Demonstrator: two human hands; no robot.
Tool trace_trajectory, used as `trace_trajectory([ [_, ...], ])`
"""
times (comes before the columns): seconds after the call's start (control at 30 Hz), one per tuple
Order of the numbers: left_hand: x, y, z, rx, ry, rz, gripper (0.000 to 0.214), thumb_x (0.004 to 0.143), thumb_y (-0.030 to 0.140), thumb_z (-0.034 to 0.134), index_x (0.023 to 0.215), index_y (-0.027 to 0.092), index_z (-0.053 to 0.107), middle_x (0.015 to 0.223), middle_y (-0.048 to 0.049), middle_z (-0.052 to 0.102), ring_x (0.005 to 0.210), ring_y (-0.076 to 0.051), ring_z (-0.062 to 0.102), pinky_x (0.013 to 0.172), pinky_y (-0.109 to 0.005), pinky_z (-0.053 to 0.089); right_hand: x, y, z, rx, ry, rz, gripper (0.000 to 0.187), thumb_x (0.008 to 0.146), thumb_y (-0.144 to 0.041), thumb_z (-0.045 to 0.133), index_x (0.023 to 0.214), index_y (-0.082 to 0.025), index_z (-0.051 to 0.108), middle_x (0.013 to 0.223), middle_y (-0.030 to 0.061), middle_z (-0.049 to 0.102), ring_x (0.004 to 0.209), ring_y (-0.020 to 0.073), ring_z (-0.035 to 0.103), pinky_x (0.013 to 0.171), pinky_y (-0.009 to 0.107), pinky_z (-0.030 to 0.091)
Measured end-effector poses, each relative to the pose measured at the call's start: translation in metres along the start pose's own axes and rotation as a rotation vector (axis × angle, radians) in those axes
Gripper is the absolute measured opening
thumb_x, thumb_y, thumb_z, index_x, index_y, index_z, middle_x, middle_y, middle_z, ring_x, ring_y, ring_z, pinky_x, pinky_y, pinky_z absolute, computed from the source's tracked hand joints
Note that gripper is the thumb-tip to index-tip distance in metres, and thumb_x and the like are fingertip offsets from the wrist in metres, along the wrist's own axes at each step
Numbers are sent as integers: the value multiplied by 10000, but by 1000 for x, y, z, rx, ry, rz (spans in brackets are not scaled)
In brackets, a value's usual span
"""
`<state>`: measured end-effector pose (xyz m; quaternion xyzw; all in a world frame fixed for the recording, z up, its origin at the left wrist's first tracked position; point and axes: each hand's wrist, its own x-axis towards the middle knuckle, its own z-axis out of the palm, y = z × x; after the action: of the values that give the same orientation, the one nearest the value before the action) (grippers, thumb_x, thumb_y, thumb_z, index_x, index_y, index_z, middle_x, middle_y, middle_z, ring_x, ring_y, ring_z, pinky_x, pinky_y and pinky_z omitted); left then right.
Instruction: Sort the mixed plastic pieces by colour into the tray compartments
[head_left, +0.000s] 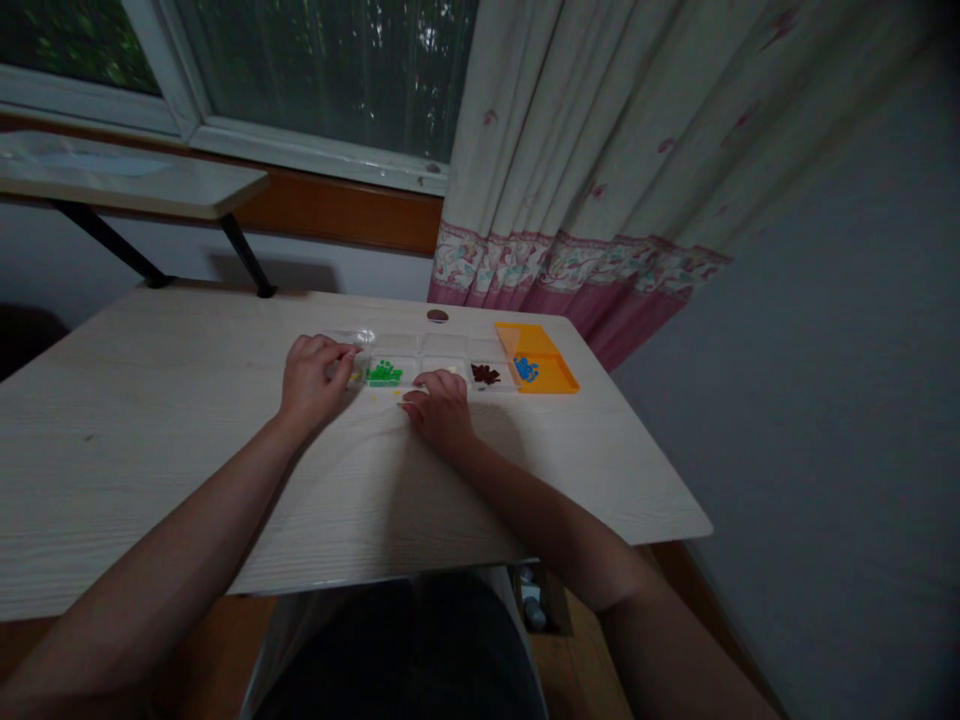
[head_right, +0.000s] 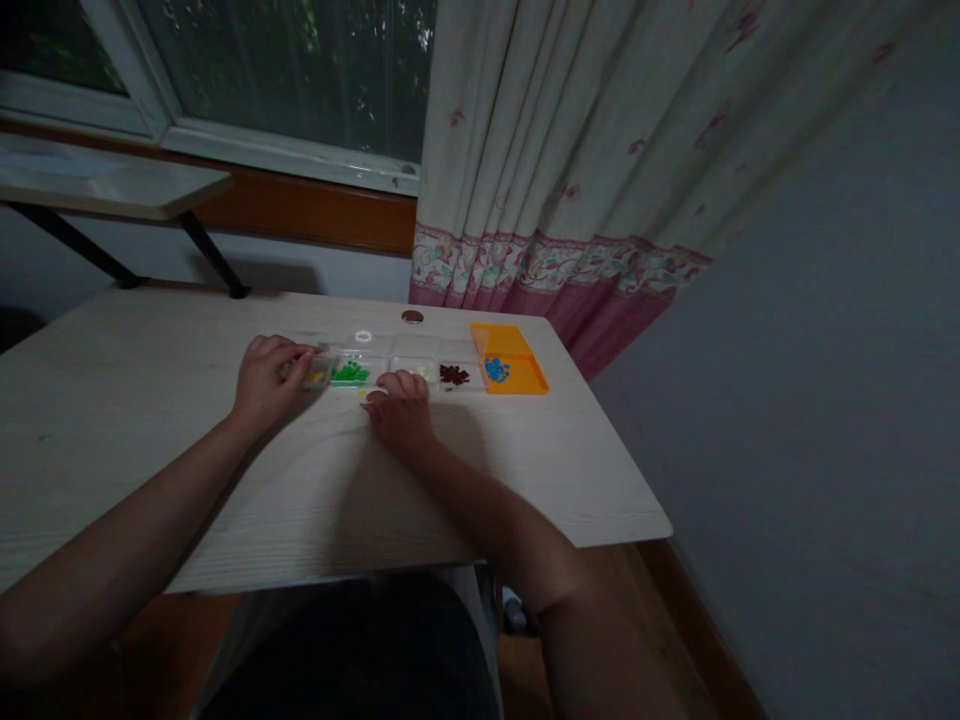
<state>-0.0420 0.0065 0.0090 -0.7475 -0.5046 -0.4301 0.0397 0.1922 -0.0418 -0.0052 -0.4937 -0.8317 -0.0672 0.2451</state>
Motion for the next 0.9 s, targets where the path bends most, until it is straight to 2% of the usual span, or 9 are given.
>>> trace_trajectory([
  [0.17,0,-8,-1,19,27,-41,310,921,374,497,1005,212,748,836,-76,602,883,-256,530,885,-413,399,2,-2,-2,-3,-22,20,105,895,-291,631,911,-224,710,1103,59,645,1087,231,471,974,407,317],
  [0.37,1,-15,1,31,2,-69,312,911,368,505,1013,205,750,829,-80,584,880,-261,524,885,-426,397,1,1,0,35,21,31,87,897,-281,632,875,-218,687,1028,42,656,1040,221,490,943,391,325],
  [0.5,2,-14,1,23,3,-73,310,910,368,512,1034,202,743,830,-81,580,883,-255,522,905,-424,389,3,7,-3,103,114,113,129,924,-303,600,879,-232,698,996,37,663,1031,211,503,918,372,326],
  [0.6,0,-1,1,-26,6,-59,316,921,388,504,1008,203,745,830,-78,589,896,-252,529,900,-422,399,5,9,-9,123,218,181,162,933,-328,588,879,-240,713,972,36,665,1014,203,513,916,367,321],
  [0.67,-3,16,2,-134,-44,-47,315,933,391,494,972,201,743,834,-75,617,887,-233,546,869,-392,414,6,8,-15,123,273,182,180,940,-342,579,889,-242,720,964,36,664,1004,197,519,925,363,321],
  [0.8,-13,49,11,-466,-305,26,363,961,430,448,866,217,726,758,-46,645,786,-177,567,795,-323,430,5,2,-21,125,336,71,221,957,-384,545,918,-257,722,956,33,665,985,189,531,933,363,324],
  [0.9,-18,62,15,-648,-408,15,442,954,512,433,794,200,702,760,-47,639,783,-172,569,763,-305,439,2,0,-20,131,364,-2,241,964,-399,529,917,-262,721,952,27,671,972,181,533,938,359,324],
])
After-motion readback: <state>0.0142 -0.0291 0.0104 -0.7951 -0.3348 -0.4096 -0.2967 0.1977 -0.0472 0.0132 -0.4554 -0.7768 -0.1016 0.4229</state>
